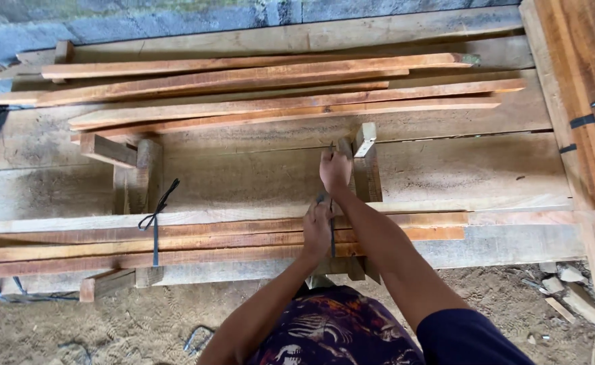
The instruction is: Bundling thin strips of wood together using ties and a hook tool.
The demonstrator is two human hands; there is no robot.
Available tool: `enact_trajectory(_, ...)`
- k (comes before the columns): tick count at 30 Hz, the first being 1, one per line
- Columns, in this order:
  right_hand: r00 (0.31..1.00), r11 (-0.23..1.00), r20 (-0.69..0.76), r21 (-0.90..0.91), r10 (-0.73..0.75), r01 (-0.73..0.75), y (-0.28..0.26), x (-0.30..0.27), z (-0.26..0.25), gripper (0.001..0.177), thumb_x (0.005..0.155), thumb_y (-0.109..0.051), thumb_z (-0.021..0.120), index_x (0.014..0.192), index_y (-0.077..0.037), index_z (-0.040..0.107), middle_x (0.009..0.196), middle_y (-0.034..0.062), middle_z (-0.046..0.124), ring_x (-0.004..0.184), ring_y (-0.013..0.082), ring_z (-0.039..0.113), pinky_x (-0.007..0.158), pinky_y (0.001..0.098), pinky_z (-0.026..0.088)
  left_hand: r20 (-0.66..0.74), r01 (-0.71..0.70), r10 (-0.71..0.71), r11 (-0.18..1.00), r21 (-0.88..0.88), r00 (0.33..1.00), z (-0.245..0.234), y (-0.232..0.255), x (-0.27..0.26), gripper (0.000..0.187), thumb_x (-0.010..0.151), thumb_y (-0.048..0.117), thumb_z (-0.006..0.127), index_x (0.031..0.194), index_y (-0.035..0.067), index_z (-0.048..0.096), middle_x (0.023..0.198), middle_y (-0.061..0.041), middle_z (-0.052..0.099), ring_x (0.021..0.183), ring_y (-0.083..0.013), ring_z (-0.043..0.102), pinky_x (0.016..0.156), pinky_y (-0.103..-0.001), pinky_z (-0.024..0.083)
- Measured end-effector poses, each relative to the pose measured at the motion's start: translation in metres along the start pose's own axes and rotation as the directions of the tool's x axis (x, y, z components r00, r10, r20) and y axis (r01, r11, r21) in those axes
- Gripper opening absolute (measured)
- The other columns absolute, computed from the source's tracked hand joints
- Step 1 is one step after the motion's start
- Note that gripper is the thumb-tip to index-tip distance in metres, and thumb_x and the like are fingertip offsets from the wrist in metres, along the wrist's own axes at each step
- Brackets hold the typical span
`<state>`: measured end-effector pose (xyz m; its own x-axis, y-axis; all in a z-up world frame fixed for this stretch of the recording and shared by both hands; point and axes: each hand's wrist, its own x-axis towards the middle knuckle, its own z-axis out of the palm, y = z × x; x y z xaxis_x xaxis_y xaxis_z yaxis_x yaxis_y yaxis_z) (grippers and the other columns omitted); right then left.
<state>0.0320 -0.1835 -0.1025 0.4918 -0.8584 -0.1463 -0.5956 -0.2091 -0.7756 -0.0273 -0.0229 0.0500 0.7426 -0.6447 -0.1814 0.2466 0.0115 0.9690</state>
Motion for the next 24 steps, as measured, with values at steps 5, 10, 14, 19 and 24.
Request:
enact_trajectory(5, 0.999, 0.999, -0.031, -0.03, -0.027, 0.026, 0.017, -0.002, 0.03, 0.045, 0.098, -0.033, 0.05, 0.071, 0.001, 0.061, 0.064, 0.0278, 0.059, 0.067, 0.0508, 0.067, 0.053, 0.0606, 0.047, 0.032, 0.02, -0.021, 0.999, 0.047, 0.999, -0.03, -0.086, 0.004, 0.037, 0.116, 0.028, 0.031, 0.096, 0.007, 0.054, 0.065, 0.003, 0.038, 0.057, -0.0011, 0.027, 0.054, -0.028, 0.029)
enact_trajectory(10, 0.977, 0.99, 0.162, 0.01, -0.142, 0.143, 0.001, -0.007, 0.022, 0.046, 0.097, -0.028, 0.051, 0.054, -0.014, 0.042, 0.045, 0.0026, 0.041, 0.039, 0.0123, 0.04, 0.04, 0.03, 0.038, 0.163, -0.068, 0.028, 0.967, 0.247, 0.986, -0.043, -0.087, 0.005, 0.045, 0.115, 0.034, 0.031, 0.094, 0.007, 0.06, 0.063, -0.009, 0.043, 0.051, -0.0116, 0.038, 0.049, -0.032, 0.037)
enact_trajectory(14, 0.951, 0.996, 0.296, 0.0, -0.09, 0.094, 0.004, -0.01, 0.026, 0.045, 0.097, -0.032, 0.052, 0.057, -0.015, 0.042, 0.046, 0.0055, 0.041, 0.039, 0.0145, 0.04, 0.039, 0.0355, 0.036, 0.11, -0.051, 0.022, 0.961, 0.272, 0.994, -0.041, -0.085, 0.003, 0.046, 0.114, 0.035, 0.031, 0.095, 0.006, 0.062, 0.066, -0.009, 0.048, 0.053, -0.0128, 0.039, 0.051, -0.033, 0.038)
enact_trajectory(19, 0.933, 0.979, 0.356, -0.202, 0.056, 0.019, 0.013, -0.004, 0.049, 0.052, 0.091, -0.039, 0.05, 0.069, 0.006, 0.063, 0.069, 0.0295, 0.065, 0.07, 0.047, 0.071, 0.054, 0.0585, 0.055, 0.113, -0.009, -0.022, 0.963, 0.268, 0.993, -0.041, -0.088, 0.004, 0.047, 0.114, 0.034, 0.03, 0.101, 0.004, 0.064, 0.07, -0.009, 0.051, 0.055, -0.0157, 0.042, 0.053, -0.036, 0.042)
enact_trajectory(24, 0.975, 0.952, 0.22, -0.294, -0.021, 0.087, 0.018, -0.013, 0.065, 0.042, 0.09, -0.026, 0.052, 0.069, 0.006, 0.068, 0.072, 0.0332, 0.067, 0.075, 0.0514, 0.073, 0.062, 0.0622, 0.059, 0.149, -0.015, -0.03, 0.957, 0.291, 0.988, -0.044, -0.091, 0.002, 0.044, 0.115, 0.033, 0.031, 0.094, 0.008, 0.06, 0.064, -0.011, 0.046, 0.049, -0.0177, 0.04, 0.048, -0.036, 0.039)
